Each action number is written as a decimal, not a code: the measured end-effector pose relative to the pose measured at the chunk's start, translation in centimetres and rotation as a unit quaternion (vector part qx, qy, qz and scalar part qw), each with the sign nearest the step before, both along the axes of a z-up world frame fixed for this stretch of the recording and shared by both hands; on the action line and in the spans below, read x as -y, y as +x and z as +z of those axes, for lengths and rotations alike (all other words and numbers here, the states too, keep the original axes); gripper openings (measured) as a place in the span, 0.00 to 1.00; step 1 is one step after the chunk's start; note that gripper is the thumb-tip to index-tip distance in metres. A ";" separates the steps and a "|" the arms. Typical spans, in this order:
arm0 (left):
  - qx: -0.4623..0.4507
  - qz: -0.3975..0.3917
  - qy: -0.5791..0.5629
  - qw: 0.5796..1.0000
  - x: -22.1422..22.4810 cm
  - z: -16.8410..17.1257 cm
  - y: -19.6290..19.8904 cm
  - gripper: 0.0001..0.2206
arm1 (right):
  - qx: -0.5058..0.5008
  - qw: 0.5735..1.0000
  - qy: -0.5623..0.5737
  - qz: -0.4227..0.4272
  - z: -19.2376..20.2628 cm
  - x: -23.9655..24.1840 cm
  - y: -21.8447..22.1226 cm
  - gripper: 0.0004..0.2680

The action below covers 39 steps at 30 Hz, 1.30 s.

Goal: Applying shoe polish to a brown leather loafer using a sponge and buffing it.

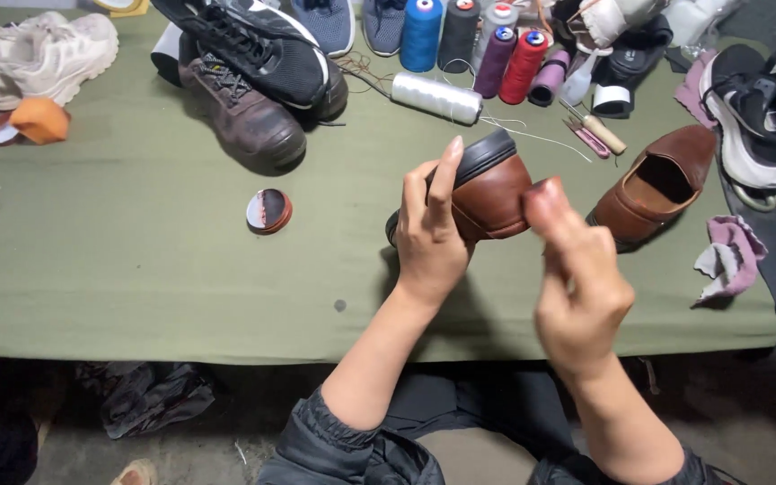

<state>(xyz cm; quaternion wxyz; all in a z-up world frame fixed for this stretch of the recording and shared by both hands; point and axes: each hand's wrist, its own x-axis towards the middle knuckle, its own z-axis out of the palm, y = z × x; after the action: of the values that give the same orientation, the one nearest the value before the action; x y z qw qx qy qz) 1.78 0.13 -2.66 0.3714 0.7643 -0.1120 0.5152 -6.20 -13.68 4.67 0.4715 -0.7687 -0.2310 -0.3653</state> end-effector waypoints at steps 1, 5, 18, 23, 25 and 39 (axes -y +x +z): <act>0.000 0.003 0.003 1.000 0.1 -0.2 0.1 0.35 | 0.078 0.993 -0.081 -0.034 -0.3 -0.3 -0.2 0.15; 0.012 0.004 -0.002 1.000 0.0 0.1 0.1 0.35 | 0.183 0.960 -0.200 -0.069 -0.8 -2.2 -1.0 0.14; 0.013 0.007 0.009 1.000 0.2 0.3 -0.6 0.34 | -0.036 0.999 0.019 -0.013 -1.4 1.3 1.2 0.13; 0.013 0.023 0.022 0.999 0.8 0.0 -0.2 0.32 | 0.155 0.967 -0.189 -0.078 0.5 -0.5 -0.1 0.13; 0.012 0.024 0.020 0.999 0.7 -0.3 -0.2 0.34 | 0.181 0.957 -0.212 -0.081 0.7 -0.5 0.2 0.13; -0.022 0.040 0.036 0.998 1.0 1.5 -1.8 0.23 | 0.192 0.927 -0.321 -0.033 2.4 0.0 0.5 0.12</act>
<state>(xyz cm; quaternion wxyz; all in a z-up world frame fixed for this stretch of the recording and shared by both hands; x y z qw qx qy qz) -0.07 -0.87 -1.14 0.3251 0.7921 -0.0920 0.5084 -5.75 -13.71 7.05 0.1339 -0.8012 -0.3968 -0.4274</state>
